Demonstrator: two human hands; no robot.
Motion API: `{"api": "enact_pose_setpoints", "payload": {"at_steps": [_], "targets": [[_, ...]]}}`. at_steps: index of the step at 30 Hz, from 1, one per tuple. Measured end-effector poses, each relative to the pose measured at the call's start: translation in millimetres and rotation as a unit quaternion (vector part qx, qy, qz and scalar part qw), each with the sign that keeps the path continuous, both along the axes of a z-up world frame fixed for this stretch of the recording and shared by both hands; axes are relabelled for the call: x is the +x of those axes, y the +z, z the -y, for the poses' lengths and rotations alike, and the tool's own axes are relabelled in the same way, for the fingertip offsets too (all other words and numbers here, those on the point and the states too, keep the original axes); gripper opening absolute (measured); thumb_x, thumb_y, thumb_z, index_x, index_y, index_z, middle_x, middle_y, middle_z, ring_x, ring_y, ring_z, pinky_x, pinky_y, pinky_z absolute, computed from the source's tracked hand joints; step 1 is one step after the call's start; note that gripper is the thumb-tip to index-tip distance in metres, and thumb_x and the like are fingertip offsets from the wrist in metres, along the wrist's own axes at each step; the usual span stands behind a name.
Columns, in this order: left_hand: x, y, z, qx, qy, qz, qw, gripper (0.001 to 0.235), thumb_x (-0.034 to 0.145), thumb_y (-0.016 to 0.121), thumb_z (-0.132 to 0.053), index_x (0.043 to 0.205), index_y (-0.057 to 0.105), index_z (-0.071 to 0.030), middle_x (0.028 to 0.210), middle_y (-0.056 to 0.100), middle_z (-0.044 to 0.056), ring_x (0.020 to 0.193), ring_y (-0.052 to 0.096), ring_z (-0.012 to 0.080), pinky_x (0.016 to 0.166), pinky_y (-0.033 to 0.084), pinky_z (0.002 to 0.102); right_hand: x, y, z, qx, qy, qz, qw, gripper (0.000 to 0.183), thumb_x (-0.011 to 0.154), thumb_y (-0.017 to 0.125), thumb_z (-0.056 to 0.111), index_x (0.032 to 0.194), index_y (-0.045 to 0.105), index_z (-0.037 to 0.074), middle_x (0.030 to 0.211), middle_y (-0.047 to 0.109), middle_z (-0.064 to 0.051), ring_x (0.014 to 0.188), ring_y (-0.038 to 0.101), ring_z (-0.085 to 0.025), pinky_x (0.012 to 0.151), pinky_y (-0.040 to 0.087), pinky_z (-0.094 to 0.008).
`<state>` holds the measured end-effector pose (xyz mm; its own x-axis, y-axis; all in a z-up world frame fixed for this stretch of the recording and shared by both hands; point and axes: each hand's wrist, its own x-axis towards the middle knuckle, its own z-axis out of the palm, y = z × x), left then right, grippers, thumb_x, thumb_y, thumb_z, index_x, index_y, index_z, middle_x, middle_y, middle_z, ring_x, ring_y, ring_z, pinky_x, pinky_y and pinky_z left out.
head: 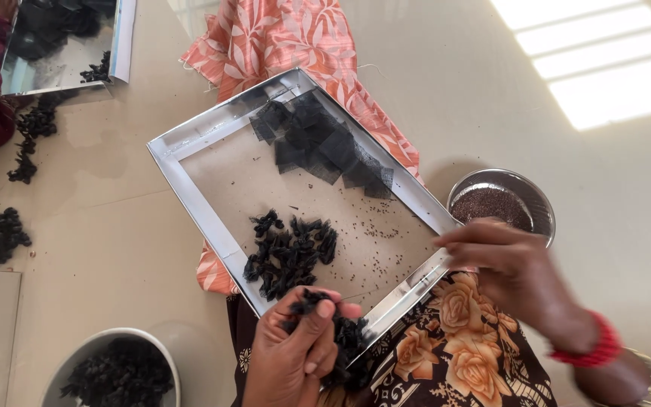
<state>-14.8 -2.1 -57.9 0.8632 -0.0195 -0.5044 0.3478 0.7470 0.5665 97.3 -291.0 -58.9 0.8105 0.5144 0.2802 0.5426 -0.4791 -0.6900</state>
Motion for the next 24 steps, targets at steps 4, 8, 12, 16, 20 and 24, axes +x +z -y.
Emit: {"api": "enact_pose_setpoints", "payload": {"at_steps": [4,8,12,16,20,24], "targets": [[-2,-5,-6,0.014,-0.018,-0.002,1.000,0.013,0.086,0.074,-0.009,0.094,0.070,0.000,0.083,0.075,0.019,0.039,0.036,0.0035,0.035,0.026,0.021,-10,41,34,-0.103,-0.060,0.007,0.993,0.030,0.062,0.057,-0.022,0.063,0.072,0.004,0.100,0.080,-0.004,0.091,0.077,-0.018,0.073,0.058,-0.032],[2,-7,7,0.327,-0.043,0.064,0.942,0.010,0.086,0.080,-0.004,0.091,0.072,-0.001,0.074,0.069,0.009,0.054,0.054,0.0058,0.048,0.039,0.022,-23,50,61,-0.136,-0.044,0.095,0.985,0.022,0.074,0.063,-0.010,0.073,0.071,0.010,0.112,0.078,-0.002,0.097,0.077,-0.016,0.082,0.057,-0.028],[11,-8,24,0.413,-0.165,0.012,0.896,0.010,0.090,0.075,-0.015,0.087,0.074,-0.005,0.068,0.066,0.004,0.054,0.056,0.0094,0.048,0.046,0.029,10,-1,74,-0.292,-0.098,-0.140,0.941,0.037,0.088,0.054,-0.009,0.098,0.082,0.012,0.117,0.080,0.002,0.091,0.077,-0.016,0.077,0.062,-0.026],[16,-13,35,0.532,-0.265,0.077,0.800,0.009,0.090,0.071,-0.016,0.094,0.071,-0.007,0.072,0.076,0.007,0.058,0.069,0.0140,0.056,0.054,0.033,31,-23,49,-0.185,0.021,0.107,0.977,0.049,0.077,0.055,-0.009,0.117,0.078,0.008,0.127,0.076,-0.011,0.106,0.074,-0.028,0.089,0.055,-0.034],[9,-16,28,0.533,-0.368,0.052,0.760,0.014,0.094,0.067,-0.016,0.100,0.066,-0.003,0.077,0.074,0.021,0.068,0.072,0.0312,0.069,0.055,0.043,36,-4,-4,-0.125,-0.060,-0.077,0.987,0.033,0.085,0.069,0.006,0.118,0.074,0.005,0.131,0.068,-0.015,0.101,0.074,-0.029,0.084,0.061,-0.037],[-7,-52,16,0.489,-0.415,0.067,0.764,0.020,0.090,0.072,-0.018,0.101,0.067,-0.001,0.086,0.075,0.019,0.082,0.077,0.0305,0.079,0.058,0.041,25,-14,-37,-0.073,-0.014,0.052,0.996,0.019,0.096,0.065,0.007,0.112,0.075,0.004,0.120,0.074,-0.011,0.102,0.075,-0.026,0.085,0.059,-0.031]]}}
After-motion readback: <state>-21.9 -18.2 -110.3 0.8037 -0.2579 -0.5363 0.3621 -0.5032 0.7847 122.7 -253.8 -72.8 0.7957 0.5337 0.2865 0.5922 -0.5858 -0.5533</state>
